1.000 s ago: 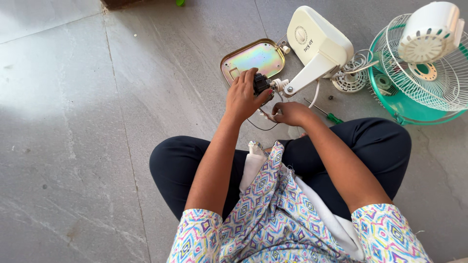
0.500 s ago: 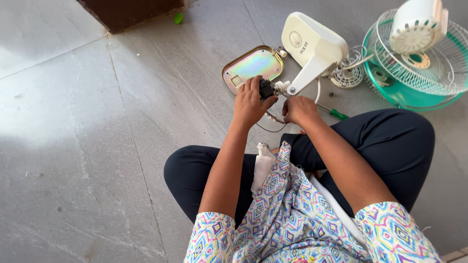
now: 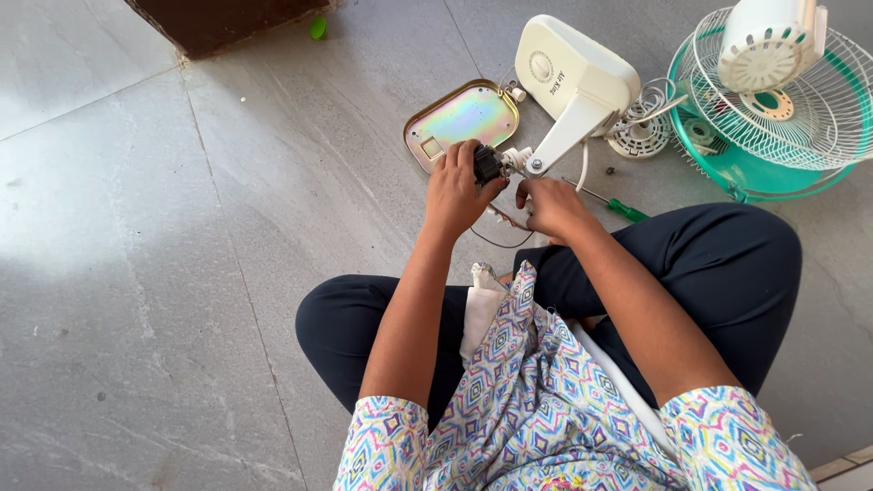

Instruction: The person assembles a disassembled electric fan on the floor. They use a screwdriver to tighten screws on the motor housing, attach the motor to the fan body, and fit the rear plastic cover and grille.

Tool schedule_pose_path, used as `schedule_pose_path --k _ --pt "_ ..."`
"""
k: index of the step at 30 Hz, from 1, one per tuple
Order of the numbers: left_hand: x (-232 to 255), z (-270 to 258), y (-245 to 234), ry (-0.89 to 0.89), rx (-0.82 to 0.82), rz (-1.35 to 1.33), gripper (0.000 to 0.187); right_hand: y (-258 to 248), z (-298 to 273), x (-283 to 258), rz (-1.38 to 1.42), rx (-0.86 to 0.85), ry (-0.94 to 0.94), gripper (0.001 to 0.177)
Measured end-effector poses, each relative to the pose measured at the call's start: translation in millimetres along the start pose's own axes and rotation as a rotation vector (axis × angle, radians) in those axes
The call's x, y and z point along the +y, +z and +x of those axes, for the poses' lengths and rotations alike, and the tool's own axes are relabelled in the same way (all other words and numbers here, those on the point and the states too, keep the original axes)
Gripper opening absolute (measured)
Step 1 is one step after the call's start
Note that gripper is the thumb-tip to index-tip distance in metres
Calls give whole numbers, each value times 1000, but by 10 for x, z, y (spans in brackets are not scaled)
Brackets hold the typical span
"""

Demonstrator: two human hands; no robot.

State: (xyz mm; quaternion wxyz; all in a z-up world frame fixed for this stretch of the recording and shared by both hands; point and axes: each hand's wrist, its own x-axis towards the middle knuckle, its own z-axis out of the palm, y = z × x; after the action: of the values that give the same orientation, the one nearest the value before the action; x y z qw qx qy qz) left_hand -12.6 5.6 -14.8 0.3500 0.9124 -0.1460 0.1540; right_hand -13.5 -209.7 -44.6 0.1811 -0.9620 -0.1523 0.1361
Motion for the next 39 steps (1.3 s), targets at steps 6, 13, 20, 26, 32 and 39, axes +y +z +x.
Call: schedule_pose_path --k 6,13,20,26,32,39 --pt "35 -4 -4 15 -8 1 72 -283 -225 -136 324 218 -124 36" --pt "116 -24 -9 26 -13 68 77 -743 -125 -196 636 -141 175 44" --pt "167 53 -59 -60 -98 65 73 -852 347 101 807 -144 -123 45" --pt "180 91 -43 -57 -56 94 73 -844 528 55 654 -46 -237 48" --pt "189 117 -41 -106 -60 30 75 -792 501 -94 576 33 -337 53" --pt "206 129 -57 -129 9 -53 81 -750 462 -207 565 40 -332 53"
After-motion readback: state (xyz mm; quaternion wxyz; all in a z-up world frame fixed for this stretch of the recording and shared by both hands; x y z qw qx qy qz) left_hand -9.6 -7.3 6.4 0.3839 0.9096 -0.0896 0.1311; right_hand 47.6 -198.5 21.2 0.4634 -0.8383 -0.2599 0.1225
